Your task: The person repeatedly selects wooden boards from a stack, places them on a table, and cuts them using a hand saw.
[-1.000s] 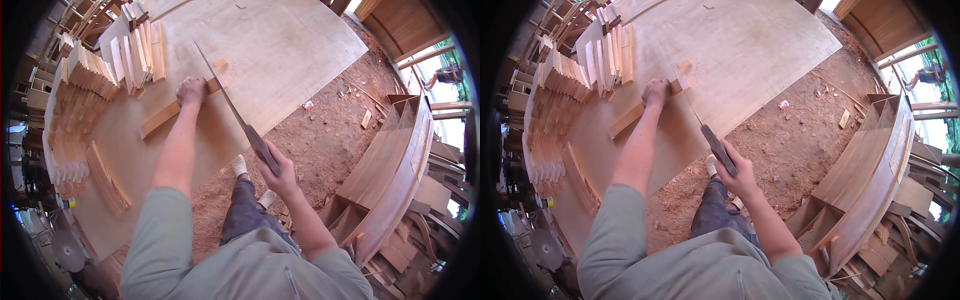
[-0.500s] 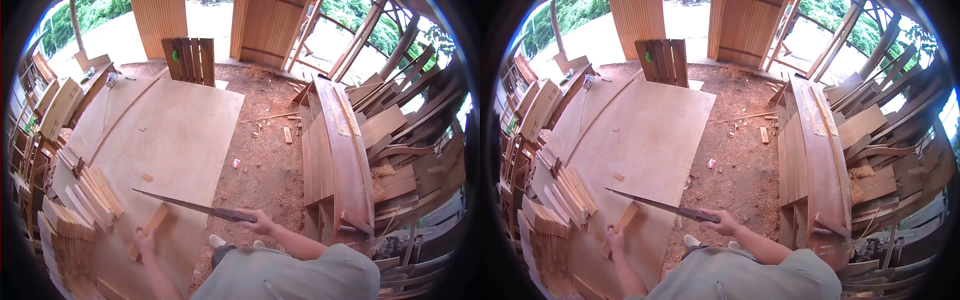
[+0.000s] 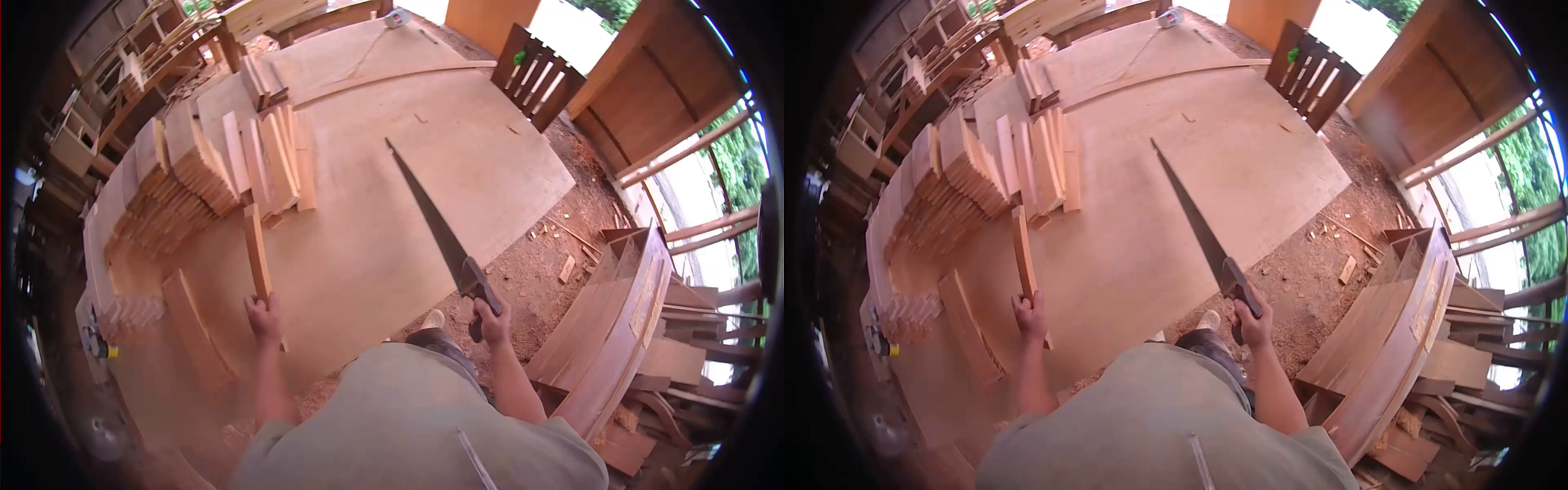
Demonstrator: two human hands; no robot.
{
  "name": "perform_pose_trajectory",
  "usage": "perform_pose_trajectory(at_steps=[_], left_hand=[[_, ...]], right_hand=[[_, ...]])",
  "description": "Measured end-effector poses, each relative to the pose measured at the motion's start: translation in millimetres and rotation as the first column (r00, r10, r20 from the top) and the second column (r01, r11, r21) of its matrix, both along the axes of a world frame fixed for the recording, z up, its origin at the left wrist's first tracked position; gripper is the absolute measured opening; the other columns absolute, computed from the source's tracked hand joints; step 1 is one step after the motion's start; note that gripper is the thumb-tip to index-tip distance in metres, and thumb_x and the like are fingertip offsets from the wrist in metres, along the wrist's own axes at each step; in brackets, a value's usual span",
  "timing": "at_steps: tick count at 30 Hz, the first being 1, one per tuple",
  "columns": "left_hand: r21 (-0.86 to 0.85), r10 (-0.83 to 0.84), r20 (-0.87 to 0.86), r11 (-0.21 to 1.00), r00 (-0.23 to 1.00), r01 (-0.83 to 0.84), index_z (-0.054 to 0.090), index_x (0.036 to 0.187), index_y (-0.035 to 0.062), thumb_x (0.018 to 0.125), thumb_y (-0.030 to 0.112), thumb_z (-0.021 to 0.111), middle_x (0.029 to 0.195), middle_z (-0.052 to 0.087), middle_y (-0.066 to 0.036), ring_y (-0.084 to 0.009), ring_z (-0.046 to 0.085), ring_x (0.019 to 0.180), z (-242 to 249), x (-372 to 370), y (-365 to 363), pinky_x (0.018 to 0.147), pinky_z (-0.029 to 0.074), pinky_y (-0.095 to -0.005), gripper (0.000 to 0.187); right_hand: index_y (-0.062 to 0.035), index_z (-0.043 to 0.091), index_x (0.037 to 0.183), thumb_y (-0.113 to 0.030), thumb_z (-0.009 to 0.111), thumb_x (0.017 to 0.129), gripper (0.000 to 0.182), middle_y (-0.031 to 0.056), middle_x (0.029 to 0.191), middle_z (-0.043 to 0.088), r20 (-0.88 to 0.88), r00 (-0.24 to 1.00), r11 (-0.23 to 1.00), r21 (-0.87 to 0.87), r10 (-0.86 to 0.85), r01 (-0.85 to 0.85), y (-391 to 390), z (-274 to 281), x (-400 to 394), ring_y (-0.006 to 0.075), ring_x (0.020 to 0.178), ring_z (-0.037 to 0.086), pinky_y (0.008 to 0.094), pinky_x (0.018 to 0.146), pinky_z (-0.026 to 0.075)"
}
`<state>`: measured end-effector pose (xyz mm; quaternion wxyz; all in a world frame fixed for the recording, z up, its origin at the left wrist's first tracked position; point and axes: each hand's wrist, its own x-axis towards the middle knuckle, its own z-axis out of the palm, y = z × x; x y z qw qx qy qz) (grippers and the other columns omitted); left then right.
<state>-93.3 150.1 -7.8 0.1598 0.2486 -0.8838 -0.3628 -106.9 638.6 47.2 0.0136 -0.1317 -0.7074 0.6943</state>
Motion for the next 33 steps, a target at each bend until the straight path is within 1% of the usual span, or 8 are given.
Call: perform_pose_trajectory(at_steps=[7, 9, 18, 20, 25, 28, 30, 33], left_hand=[[-0.312, 0.493, 0.175, 0.849, 0.853, -0.427, 0.069, 0.082, -0.0092, 0.09, 0.04, 0.064, 0.111, 0.058, -0.021, -0.0382, 0.057, 0.105, 32.7, 54.5, -47.1, 0.094, 0.047, -0.0447, 0.05], [-0.388, 0.581, 0.136, 0.776, 0.802, -0.497, 0.071, 0.086, -0.0086, 0.09, 0.04, 0.063, 0.111, 0.059, -0.02, -0.0375, 0.055, 0.108, 37.1, 79.1, -66.9, 0.096, 0.047, -0.0455, 0.049], [-0.353, 0.679, 0.31, 0.732, 0.665, -0.583, 0.069, 0.097, -0.0088, 0.088, 0.029, 0.064, 0.12, 0.057, -0.023, -0.0396, 0.054, 0.117, 73.7, 102.4, -140.1, 0.102, 0.045, -0.0447, 0.039], [-0.307, 0.692, 0.256, 0.72, 0.675, -0.622, 0.067, 0.101, -0.0093, 0.087, 0.027, 0.064, 0.12, 0.058, -0.024, -0.0403, 0.055, 0.117, 61.8, 105.1, -149.2, 0.101, 0.046, -0.0445, 0.039], [-0.037, 0.547, 0.263, 0.829, 0.795, -0.558, 0.061, 0.109, -0.0111, 0.084, 0.029, 0.068, 0.102, 0.069, -0.027, -0.0377, 0.068, 0.101, 56.3, 119.8, -164.4, 0.087, 0.051, -0.0427, 0.048], [-0.169, 0.603, 0.301, 0.796, 0.739, -0.581, 0.065, 0.109, -0.0097, 0.085, 0.031, 0.07, 0.099, 0.069, -0.026, -0.039, 0.068, 0.098, 53.2, 121.3, -167.9, 0.085, 0.052, -0.043, 0.048], [-0.52, 0.774, -0.124, 0.482, 0.62, -0.705, 0.066, 0.107, -0.0091, 0.089, 0.031, 0.069, 0.093, 0.069, -0.025, -0.0398, 0.068, 0.093, 78.2, 76.5, -116.2, 0.084, 0.052, -0.0446, 0.044], [-0.356, 0.551, -0.06, 0.767, 0.832, -0.533, 0.067, 0.106, -0.0086, 0.093, 0.032, 0.066, 0.092, 0.069, -0.022, -0.0381, 0.068, 0.09, 68.4, 17.6, -126.6, 0.082, 0.053, -0.045, 0.043]], right_hand=[[-0.007, 0.065, 0.093, -0.026, 0.063, 0.094, 0.02, -0.0011, 0.068, 0.05, -0.035, 0.987, 0.987, 0.029, -0.154, 0.155, -19.4, -6.0, -138.1, 0.0106, 0.05, 0.047, 0.0248, 0.047, 0.039], [-0.0078, 0.061, 0.093, -0.039, 0.058, 0.096, 0.032, 0.0023, 0.076, 0.05, 0.053, 0.888, 0.838, -0.308, -0.458, 0.45, -38.7, -2.8, -143.2, 0.0154, 0.058, 0.05, 0.0302, 0.053, 0.044], [-0.0009, 0.048, 0.131, -0.044, 0.05, 0.099, 0.054, 0.0123, 0.103, 0.056, 0.441, 0.847, 0.727, -0.472, -0.296, 0.499, -16.2, -30.7, -140.5, 0.0293, 0.083, 0.059, 0.0494, 0.081, 0.055], [-0.0051, 0.049, 0.129, -0.042, 0.054, 0.098, 0.049, 0.0185, 0.109, 0.061, 0.775, 0.627, 0.842, -0.386, 0.074, 0.377, -40.3, 12.5, -113.6, 0.0298, 0.093, 0.063, 0.0457, 0.079, 0.055], [0.001, 0.045, 0.141, -0.017, 0.059, 0.093, 0.053, 0.0204, 0.115, 0.06, -0.093, 0.665, 0.432, -0.692, 0.741, -0.578, -92.4, 137.5, -64.4, 0.0303, 0.098, 0.062, 0.043, 0.087, 0.052], [-0.0027, 0.059, 0.132, -0.013, 0.06, 0.092, 0.041, 0.0184, 0.107, 0.06, -0.694, 0.256, 0.034, -0.316, 0.673, -0.948, -122.1, 225.3, -68.0, 0.028, 0.092, 0.061, 0.0371, 0.081, 0.05], [-0.0113, 0.061, 0.129, -0.01, 0.06, 0.095, 0.034, 0.0221, 0.103, 0.061, -0.82, 0.094, -0.054, -0.151, 0.564, -0.987, -137.6, 269.6, -63.6, 0.0303, 0.082, 0.059, 0.0449, 0.073, 0.048], [-0.0125, 0.063, 0.117, -0.007, 0.057, 0.095, 0.023, 0.0215, 0.102, 0.06, -0.9, -0.037, -0.05, 0.016, 0.434, -0.999, -158.8, 297.6, -64.0, 0.0299, 0.077, 0.058, 0.0455, 0.068, 0.048]])
